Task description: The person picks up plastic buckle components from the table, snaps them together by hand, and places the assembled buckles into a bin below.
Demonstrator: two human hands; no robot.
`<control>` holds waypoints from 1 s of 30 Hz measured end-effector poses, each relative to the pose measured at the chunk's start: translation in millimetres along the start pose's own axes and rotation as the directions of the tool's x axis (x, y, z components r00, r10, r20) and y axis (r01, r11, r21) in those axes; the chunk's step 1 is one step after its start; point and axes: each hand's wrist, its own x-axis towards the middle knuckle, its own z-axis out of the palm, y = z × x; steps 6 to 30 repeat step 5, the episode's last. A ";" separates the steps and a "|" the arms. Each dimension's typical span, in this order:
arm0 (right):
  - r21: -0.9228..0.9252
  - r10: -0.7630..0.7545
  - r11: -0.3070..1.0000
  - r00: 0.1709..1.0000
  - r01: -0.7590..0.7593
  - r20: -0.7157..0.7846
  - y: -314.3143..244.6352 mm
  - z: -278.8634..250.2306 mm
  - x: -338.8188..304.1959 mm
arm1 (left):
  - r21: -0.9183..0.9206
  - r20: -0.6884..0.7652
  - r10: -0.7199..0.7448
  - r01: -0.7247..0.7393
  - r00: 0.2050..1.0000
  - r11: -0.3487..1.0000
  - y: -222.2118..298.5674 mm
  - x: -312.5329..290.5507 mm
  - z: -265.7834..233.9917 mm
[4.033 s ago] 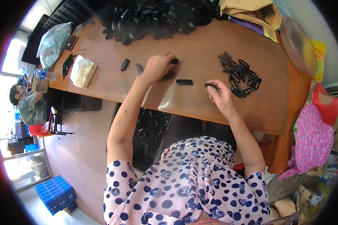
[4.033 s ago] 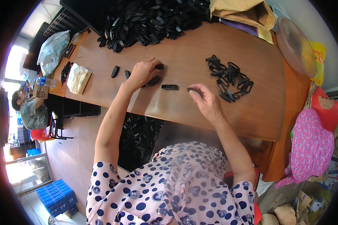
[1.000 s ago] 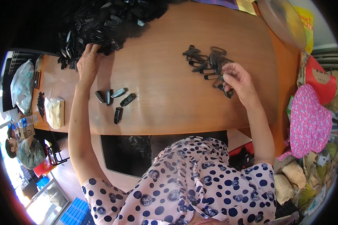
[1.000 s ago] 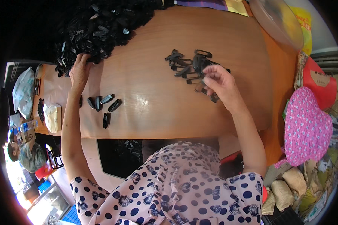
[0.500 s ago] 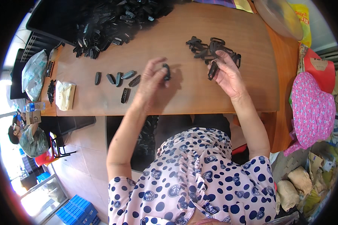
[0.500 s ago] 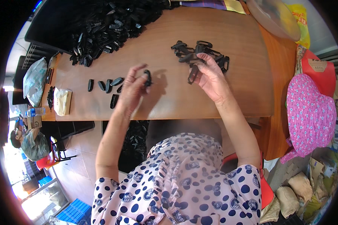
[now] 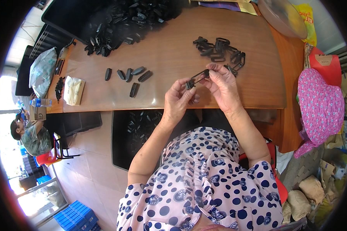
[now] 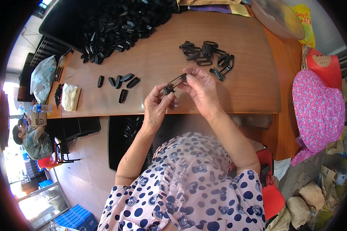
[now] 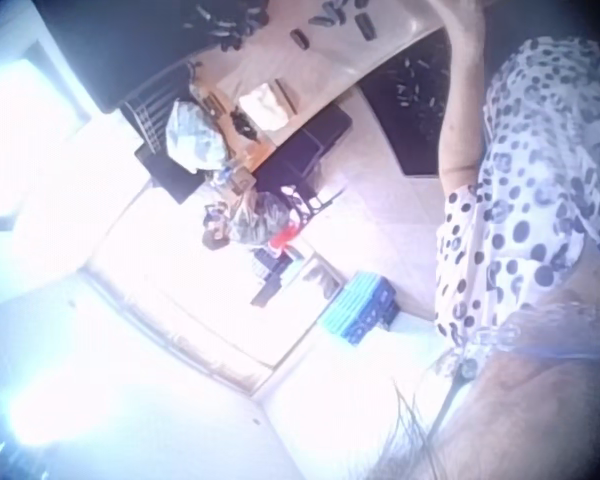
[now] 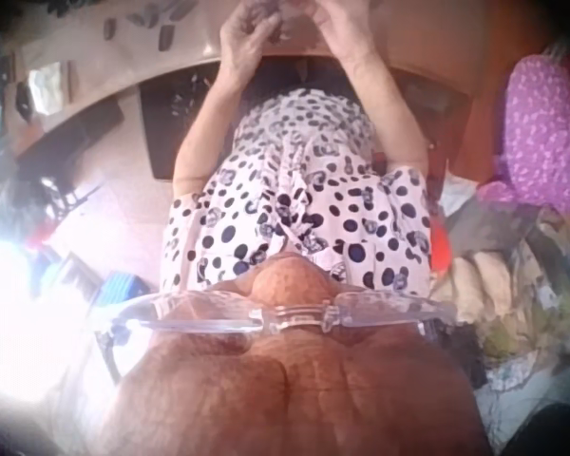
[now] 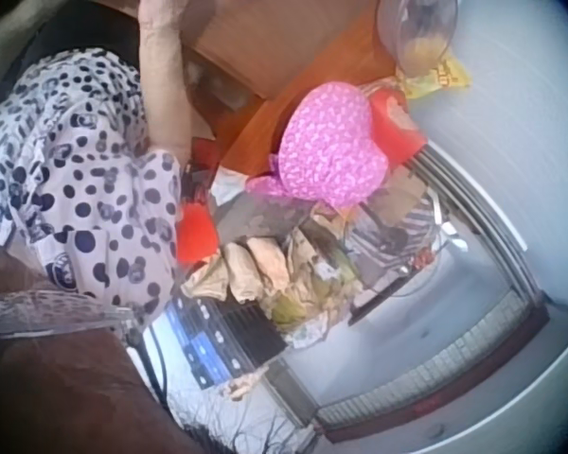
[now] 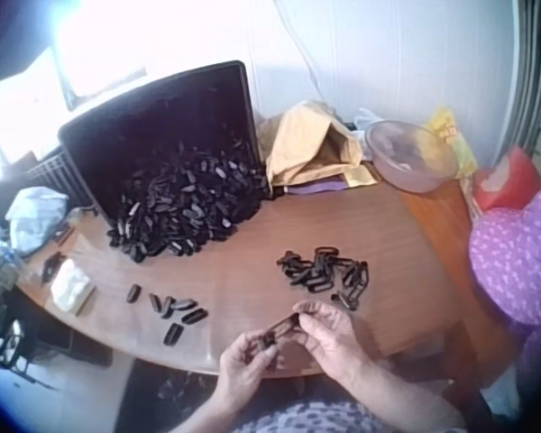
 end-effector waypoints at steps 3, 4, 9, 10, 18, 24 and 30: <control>-0.149 -0.023 0.989 1.000 0.021 -0.016 -1.9 5.6 -8.0 | 0.188 -0.047 0.092 -0.082 0.995 0.979 -1.2 -4.0 -1.3; -0.216 -0.029 0.976 1.000 0.026 -0.007 -3.6 7.7 -10.0 | 0.335 -0.026 0.143 -0.126 0.989 0.934 -3.9 -3.8 -5.6; -0.217 -0.028 0.976 1.000 0.026 -0.007 -3.4 7.6 -10.2 | 0.473 0.004 0.188 -0.168 0.982 0.865 -7.4 -2.8 -11.1; -0.217 -0.028 0.976 1.000 0.026 -0.007 -3.4 7.6 -10.2 | 0.473 0.004 0.188 -0.168 0.982 0.865 -7.4 -2.8 -11.1; -0.217 -0.028 0.976 1.000 0.026 -0.007 -3.4 7.6 -10.2 | 0.473 0.004 0.188 -0.168 0.982 0.865 -7.4 -2.8 -11.1; -0.217 -0.028 0.976 1.000 0.026 -0.007 -3.4 7.6 -10.2 | 0.473 0.004 0.188 -0.168 0.982 0.865 -7.4 -2.8 -11.1; -0.217 -0.028 0.976 1.000 0.026 -0.007 -3.4 7.6 -10.2 | 0.473 0.004 0.188 -0.168 0.982 0.865 -7.4 -2.8 -11.1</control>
